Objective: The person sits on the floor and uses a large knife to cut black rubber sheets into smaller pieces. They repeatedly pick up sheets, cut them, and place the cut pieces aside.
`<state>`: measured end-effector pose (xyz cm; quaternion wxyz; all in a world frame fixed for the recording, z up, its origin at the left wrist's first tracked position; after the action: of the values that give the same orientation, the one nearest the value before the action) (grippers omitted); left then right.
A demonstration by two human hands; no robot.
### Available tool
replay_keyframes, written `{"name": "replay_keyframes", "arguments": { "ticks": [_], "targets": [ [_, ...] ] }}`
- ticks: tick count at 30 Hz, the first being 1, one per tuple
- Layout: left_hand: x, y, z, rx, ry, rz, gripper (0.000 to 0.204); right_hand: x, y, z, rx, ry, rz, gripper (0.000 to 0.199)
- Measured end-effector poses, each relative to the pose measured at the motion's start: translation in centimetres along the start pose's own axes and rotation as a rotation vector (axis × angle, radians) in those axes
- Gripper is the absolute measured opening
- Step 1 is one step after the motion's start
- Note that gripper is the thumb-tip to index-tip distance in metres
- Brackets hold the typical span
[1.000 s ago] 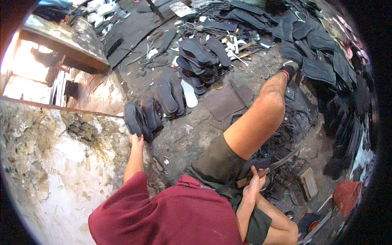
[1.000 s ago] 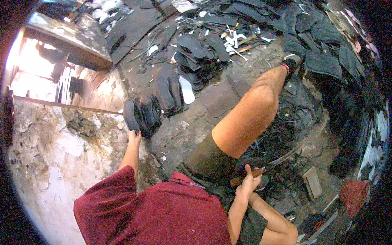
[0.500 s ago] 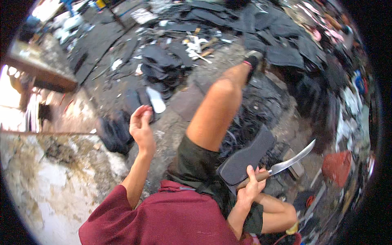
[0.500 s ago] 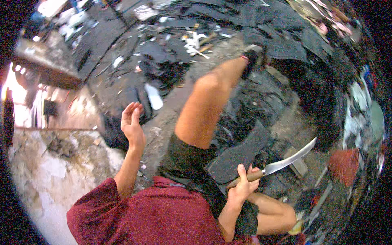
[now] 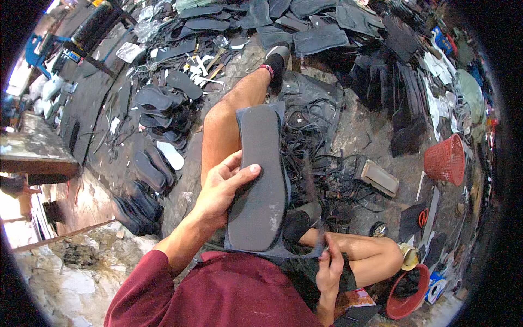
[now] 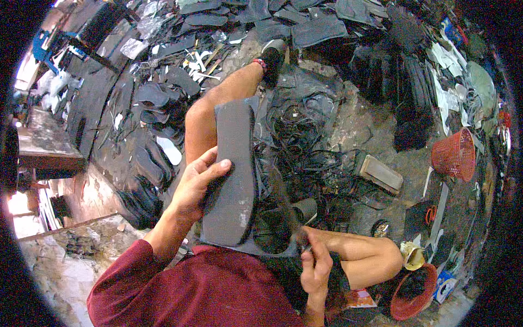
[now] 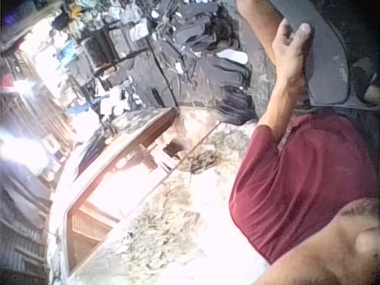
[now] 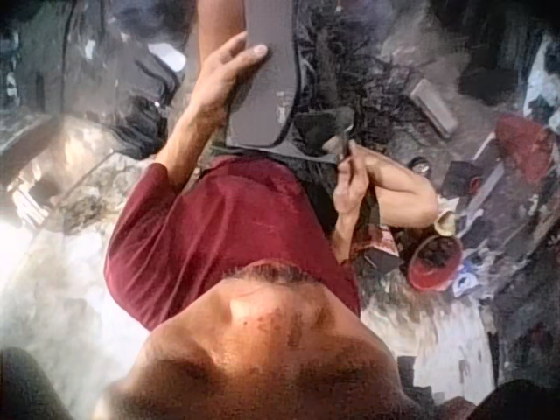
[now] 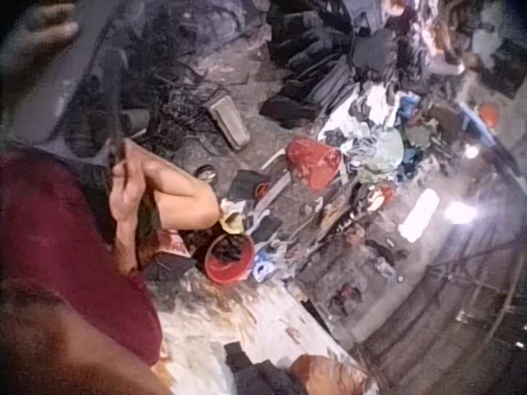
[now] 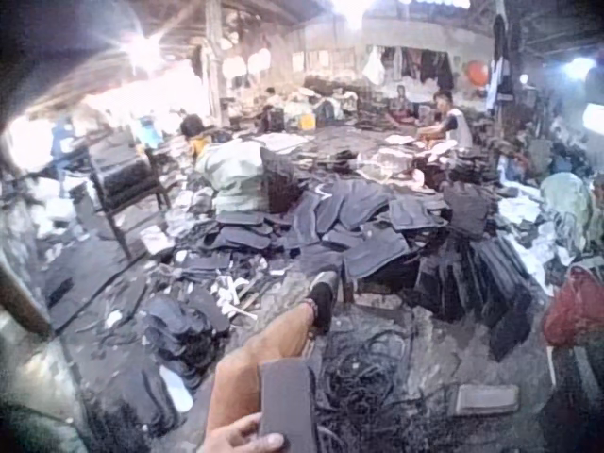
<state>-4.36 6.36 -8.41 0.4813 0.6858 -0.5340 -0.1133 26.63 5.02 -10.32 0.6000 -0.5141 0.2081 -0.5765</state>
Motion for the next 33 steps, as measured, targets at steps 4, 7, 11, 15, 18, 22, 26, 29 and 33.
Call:
{"name": "replay_keyframes", "arguments": {
  "ticks": [4, 7, 11, 15, 18, 22, 26, 29, 33],
  "targets": [
    [-0.4, -0.2, 1.1, 0.008, 0.041, -0.029, 0.042, 2.9, 0.2, -0.2, 0.086, -0.147, -0.071, 0.033],
    [-0.7, 0.1, 1.1, -0.001, 0.061, -0.041, 0.040, 3.6, 0.4, -0.1, 0.062, -0.181, -0.047, 0.030],
    [-1.0, 0.0, 0.4, -0.050, 0.036, -0.084, 0.040, 1.4, -1.4, -1.7, 0.073, -0.104, 0.041, 0.031],
    [-0.9, -0.9, -0.1, -0.049, 0.003, -0.055, 0.045, -4.7, -3.7, -5.2, 0.032, -0.077, 0.129, 0.035],
    [-0.8, -1.4, 0.1, -0.074, -0.006, -0.074, 0.047, -10.4, -6.8, -9.0, -0.035, -0.157, -0.008, 0.035],
    [-0.3, -0.1, 0.2, -0.125, -0.050, -0.091, 0.044, -12.3, -13.4, -9.2, -0.054, -0.027, 0.357, 0.049],
    [-1.1, 1.9, 1.8, 0.000, 0.019, -0.041, 0.026, -8.1, -12.6, -9.5, -0.010, -0.133, 0.289, 0.047],
    [-0.8, 0.1, 2.2, -0.046, 0.086, 0.098, 0.024, -6.7, -10.3, -9.9, 0.064, -0.066, 0.352, 0.043],
    [-0.4, 0.9, 2.3, 0.050, 0.145, 0.140, 0.023, -1.7, -1.9, -8.4, 0.071, -0.020, 0.247, 0.036]
  ]
}}
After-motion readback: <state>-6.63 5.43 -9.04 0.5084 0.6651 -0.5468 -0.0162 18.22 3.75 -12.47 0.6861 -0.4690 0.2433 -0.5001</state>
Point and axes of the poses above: each hand's wrist, its own x-axis away from the middle knuckle, its own z-axis out of the back of the hand, y = z × x, the point moved 10 cm from there along -x, towards the middle knuckle, and after that the axes turned 14 degrees about -z, right-handed, at the moved point
